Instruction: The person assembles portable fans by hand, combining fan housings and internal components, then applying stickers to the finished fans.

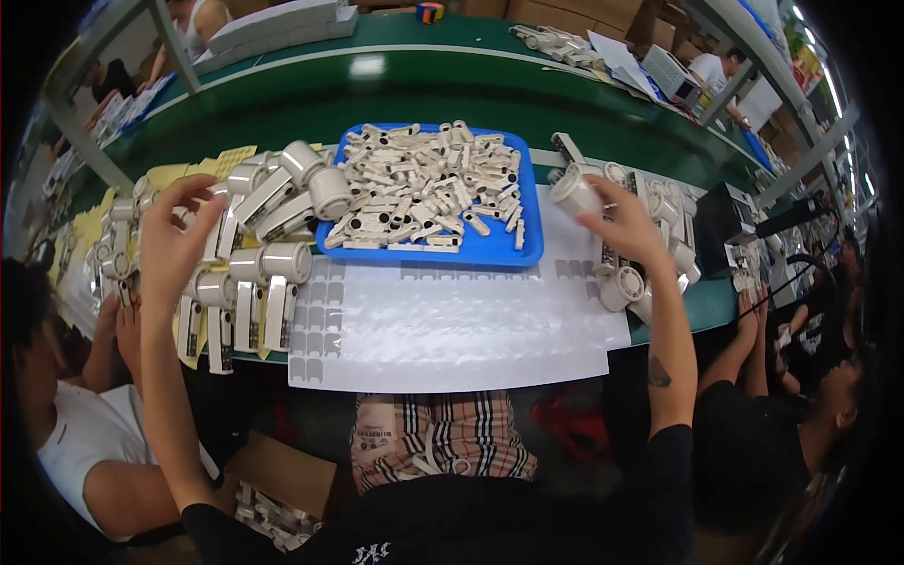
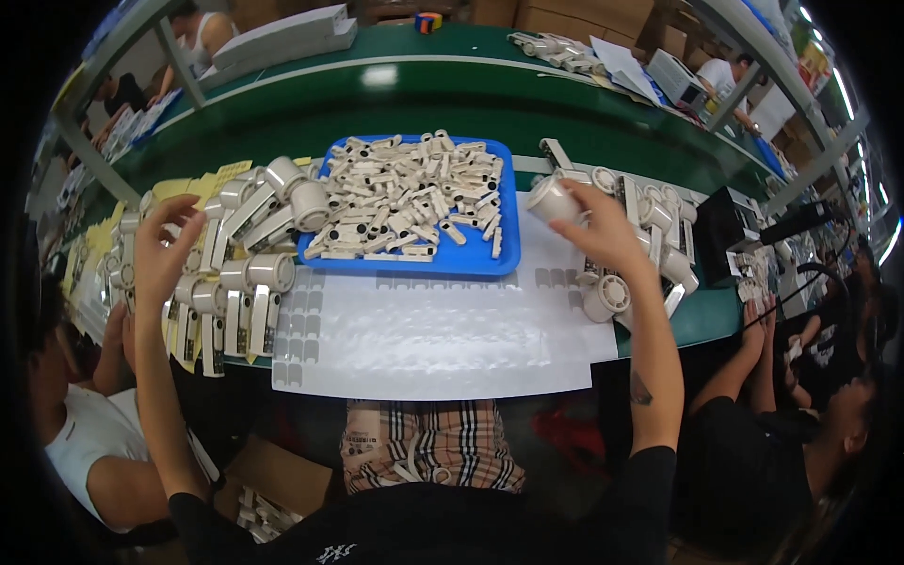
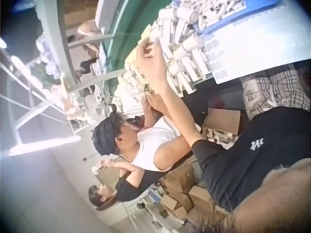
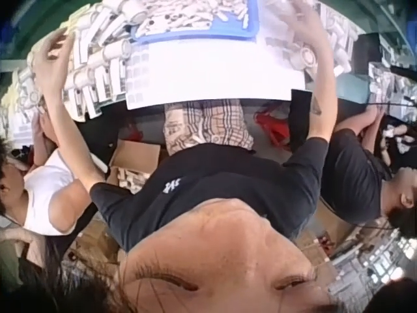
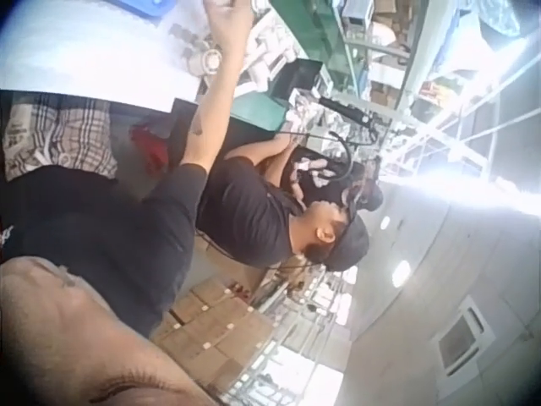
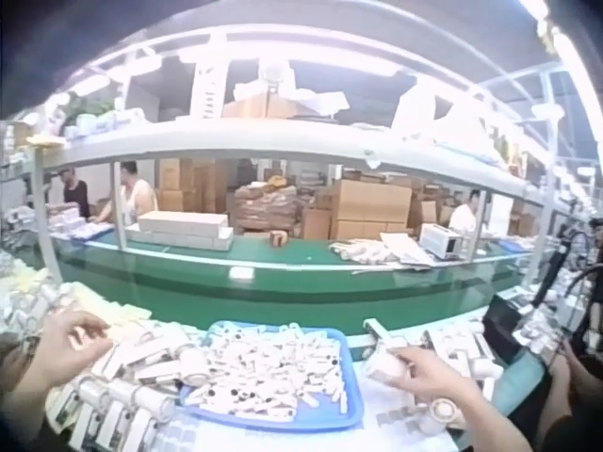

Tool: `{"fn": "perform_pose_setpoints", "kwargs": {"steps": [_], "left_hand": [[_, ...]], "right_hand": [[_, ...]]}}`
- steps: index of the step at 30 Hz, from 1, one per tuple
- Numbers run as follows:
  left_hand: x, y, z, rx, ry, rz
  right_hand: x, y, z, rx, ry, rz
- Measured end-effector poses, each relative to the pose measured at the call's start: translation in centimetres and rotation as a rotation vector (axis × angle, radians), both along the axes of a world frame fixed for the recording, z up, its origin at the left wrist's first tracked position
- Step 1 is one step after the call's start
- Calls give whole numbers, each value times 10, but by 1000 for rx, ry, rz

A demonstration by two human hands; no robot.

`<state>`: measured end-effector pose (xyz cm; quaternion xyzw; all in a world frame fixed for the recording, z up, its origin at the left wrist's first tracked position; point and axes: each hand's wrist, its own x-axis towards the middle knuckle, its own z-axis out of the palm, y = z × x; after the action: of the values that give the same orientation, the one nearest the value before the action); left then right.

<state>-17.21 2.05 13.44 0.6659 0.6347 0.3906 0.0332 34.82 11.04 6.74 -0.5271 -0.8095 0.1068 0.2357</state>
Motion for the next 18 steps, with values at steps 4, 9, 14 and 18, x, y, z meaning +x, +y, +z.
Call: {"fn": "perform_pose_setpoints", "kwargs": {"steps": [4,9,14,18], "left_hand": [[78,-35,-7,-36,-84,-361],[161,-33,-49,-167,-192,-786],[168,-28,-88,-222,-277,-909],[167,-41,-119,-338,-325,-525]], "right_hand": [[-34,-43,58,-10,160,113],[-115,-81,57,-300,-68,296],[-124,-43,11,-523,245,319],[-114,5,-33,-215,-4,128]]}}
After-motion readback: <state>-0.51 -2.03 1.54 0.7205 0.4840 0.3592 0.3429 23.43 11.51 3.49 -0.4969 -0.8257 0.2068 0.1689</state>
